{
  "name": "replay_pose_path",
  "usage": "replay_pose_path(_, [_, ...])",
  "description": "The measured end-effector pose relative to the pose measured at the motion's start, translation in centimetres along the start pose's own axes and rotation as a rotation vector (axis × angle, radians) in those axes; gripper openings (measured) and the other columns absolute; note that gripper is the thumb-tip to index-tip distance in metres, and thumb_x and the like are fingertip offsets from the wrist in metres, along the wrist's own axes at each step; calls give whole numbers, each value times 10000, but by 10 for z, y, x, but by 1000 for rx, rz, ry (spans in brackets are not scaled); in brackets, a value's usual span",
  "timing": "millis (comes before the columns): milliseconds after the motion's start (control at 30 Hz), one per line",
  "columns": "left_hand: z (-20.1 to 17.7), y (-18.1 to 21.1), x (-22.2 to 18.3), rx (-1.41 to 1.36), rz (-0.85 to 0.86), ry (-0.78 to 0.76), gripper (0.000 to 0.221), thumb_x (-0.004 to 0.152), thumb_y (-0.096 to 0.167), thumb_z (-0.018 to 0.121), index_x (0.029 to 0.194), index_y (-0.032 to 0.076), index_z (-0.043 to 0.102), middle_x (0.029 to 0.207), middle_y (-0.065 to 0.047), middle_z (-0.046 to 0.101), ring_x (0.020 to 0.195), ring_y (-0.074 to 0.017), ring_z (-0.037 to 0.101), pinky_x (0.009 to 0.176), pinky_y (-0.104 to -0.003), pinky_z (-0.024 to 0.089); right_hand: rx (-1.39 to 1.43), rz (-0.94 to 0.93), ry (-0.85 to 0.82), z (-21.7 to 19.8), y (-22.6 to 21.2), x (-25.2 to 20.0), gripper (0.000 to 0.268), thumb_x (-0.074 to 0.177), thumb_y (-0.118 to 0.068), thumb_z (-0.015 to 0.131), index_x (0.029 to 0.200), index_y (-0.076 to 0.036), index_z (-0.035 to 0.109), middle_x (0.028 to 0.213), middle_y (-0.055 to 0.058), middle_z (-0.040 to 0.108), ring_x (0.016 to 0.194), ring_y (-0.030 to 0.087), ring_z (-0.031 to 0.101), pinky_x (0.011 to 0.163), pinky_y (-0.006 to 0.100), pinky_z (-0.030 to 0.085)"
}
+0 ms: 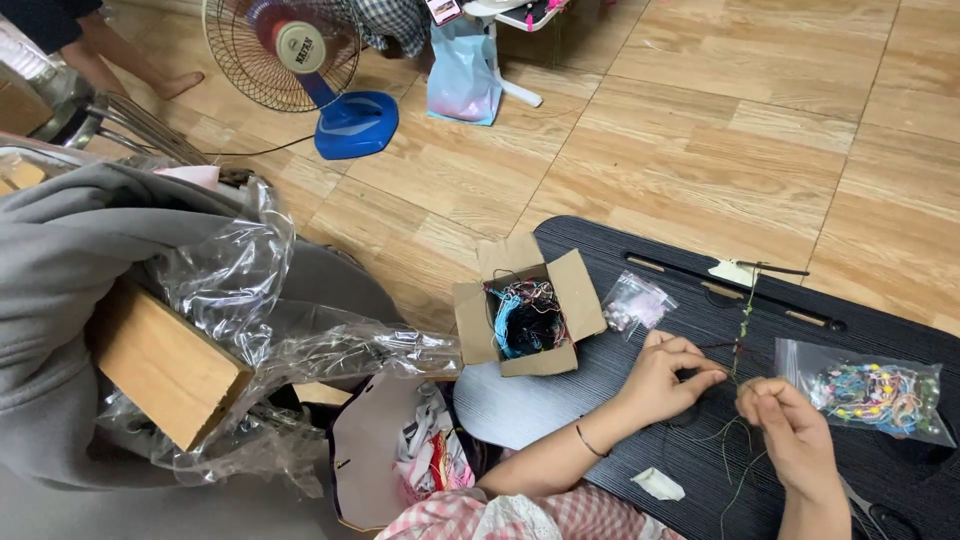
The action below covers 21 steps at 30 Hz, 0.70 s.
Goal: The person is tying a series of decorative knots on a thin green cord, likely for jewelry making.
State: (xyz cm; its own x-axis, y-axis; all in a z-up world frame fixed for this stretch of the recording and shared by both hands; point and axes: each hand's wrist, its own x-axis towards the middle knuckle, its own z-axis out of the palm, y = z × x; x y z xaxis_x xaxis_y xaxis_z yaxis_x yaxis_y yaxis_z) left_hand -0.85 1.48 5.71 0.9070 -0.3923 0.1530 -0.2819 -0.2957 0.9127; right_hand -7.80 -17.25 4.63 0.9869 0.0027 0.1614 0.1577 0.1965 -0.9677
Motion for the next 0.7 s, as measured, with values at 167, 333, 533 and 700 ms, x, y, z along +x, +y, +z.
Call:
replay_pose_path(167, [-3, 5, -1, 0, -17, -58, 252, 940, 395, 667, 1075, 201, 755, 956, 41, 650, 1048, -215, 421, 942, -366, 382, -262, 132, -9, -9, -2, -5, 268, 911, -71, 653, 1164, -42, 739, 909, 43, 658, 795, 146, 559, 742, 289, 452])
replay_pose_path(333, [-2, -2, 1, -4, -4, -37, 236, 932, 399, 673, 1064, 219, 753, 961, 58, 659, 1068, -212, 426, 976, -370, 361, -180, -230, -297, 8, -46, 3, 153, 867, -203, 697, 938, -145, 820, 690, -42, 545, 724, 161, 496, 882, 380, 425])
replay_pose_path(533, [3, -17, 7, 8, -15, 31, 124, 950, 344, 712, 1007, 250, 770, 958, 72, 675, 1082, -198, 475, 1008, -308, 380, -304, -439, -750, -15, -85, -23, 222, 915, -372, 685, 930, -206, 831, 755, -68, 638, 693, 173, 565, 646, 356, 515])
replay_pose_path(700, [12, -24, 8, -526, -123, -105, 53, 904, 167, 750, 913, 115, 747, 965, -64, 762, 923, -114, 728, 852, -211, 579, -339, 283, -1126, -20, -149, -79, 460, 1081, -457, 508, 878, -110, 732, 909, -4, 586, 861, 145, 654, 694, 288, 429])
